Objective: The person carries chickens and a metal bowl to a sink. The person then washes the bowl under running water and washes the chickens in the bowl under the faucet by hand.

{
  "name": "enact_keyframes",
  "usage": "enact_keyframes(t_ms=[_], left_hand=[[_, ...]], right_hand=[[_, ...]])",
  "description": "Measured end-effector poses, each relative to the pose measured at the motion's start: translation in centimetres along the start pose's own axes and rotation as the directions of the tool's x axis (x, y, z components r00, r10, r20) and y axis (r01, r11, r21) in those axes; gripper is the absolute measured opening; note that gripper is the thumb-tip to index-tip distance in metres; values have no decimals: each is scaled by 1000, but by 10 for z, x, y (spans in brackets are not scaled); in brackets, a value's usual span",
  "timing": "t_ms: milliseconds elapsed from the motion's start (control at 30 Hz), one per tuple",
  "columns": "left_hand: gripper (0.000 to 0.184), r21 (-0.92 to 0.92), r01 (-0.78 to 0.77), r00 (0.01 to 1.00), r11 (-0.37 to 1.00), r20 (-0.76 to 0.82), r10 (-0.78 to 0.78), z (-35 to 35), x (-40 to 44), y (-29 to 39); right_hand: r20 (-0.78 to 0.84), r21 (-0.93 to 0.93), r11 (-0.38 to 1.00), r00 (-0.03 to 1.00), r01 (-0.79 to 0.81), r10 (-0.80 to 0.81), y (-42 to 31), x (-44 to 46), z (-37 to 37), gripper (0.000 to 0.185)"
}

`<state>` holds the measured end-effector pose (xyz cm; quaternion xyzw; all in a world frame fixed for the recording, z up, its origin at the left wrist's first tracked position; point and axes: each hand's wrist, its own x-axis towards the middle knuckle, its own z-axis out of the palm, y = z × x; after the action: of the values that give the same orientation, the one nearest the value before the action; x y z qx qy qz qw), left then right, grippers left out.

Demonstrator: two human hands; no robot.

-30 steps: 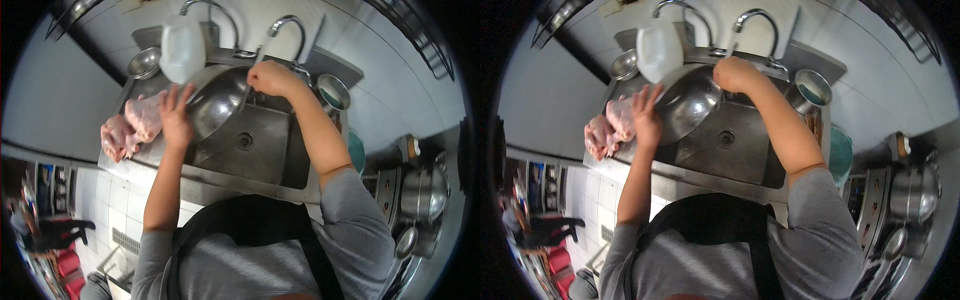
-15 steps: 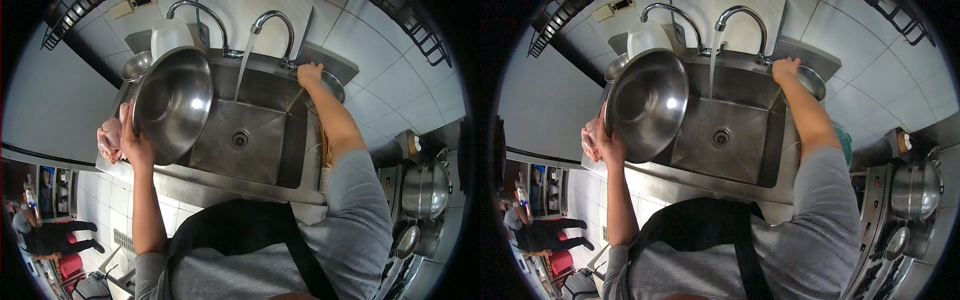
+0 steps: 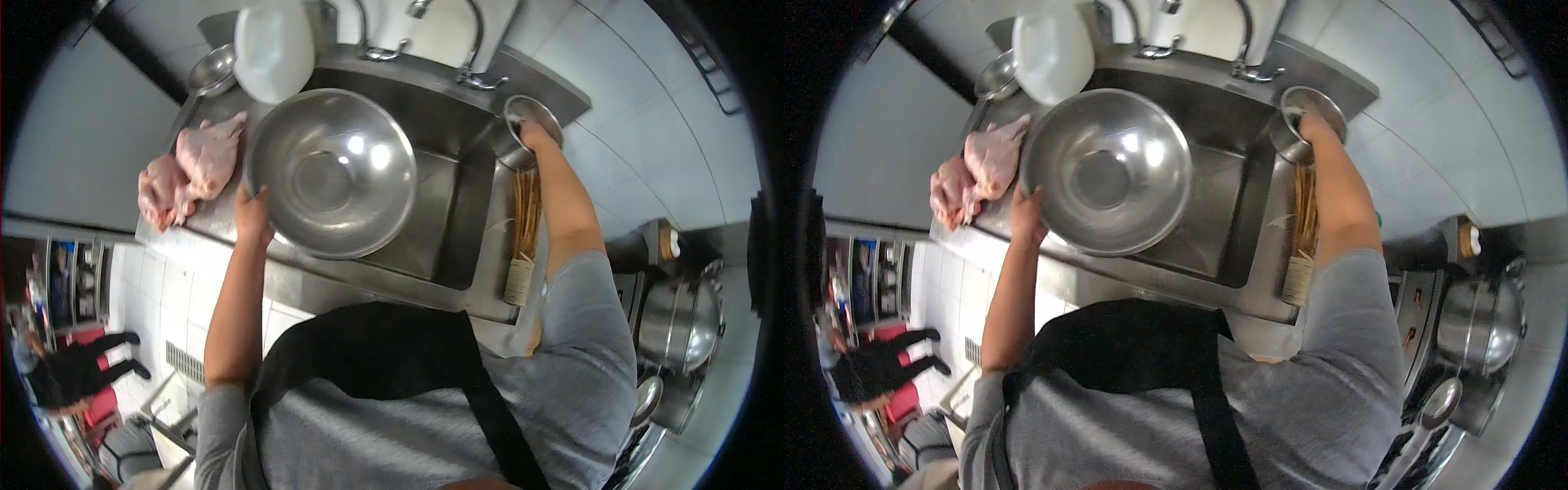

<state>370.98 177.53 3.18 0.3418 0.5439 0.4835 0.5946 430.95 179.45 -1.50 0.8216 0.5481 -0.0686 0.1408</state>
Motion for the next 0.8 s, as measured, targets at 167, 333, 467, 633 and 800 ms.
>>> enact_keyframes(t_ms=[167, 333, 467, 633, 800], left_hand=[[51, -21, -9, 999, 1000, 52, 11, -21, 5, -24], [63, -53, 120, 992, 991, 40, -118, -12, -1, -26], [71, -111, 125, 991, 986, 58, -119, -10, -6, -36], [66, -9, 149, 985, 989, 91, -147, -4, -9, -55], [67, 63, 37, 988, 997, 145, -46, -23, 0, -35]], right_hand=[[-343, 355, 930, 913, -94, 224, -34, -75, -101, 60], [-260, 462, 701, 839, 543, -479, -154, -129, -108, 63], [-78, 133, 585, 597, 800, -798, -278, -183, -20, 57], [-362, 718, 256, 662, 647, -657, -395, -192, -17, 32], [-508, -352, 642, 437, 681, -742, -314, -94, -47, 23]])
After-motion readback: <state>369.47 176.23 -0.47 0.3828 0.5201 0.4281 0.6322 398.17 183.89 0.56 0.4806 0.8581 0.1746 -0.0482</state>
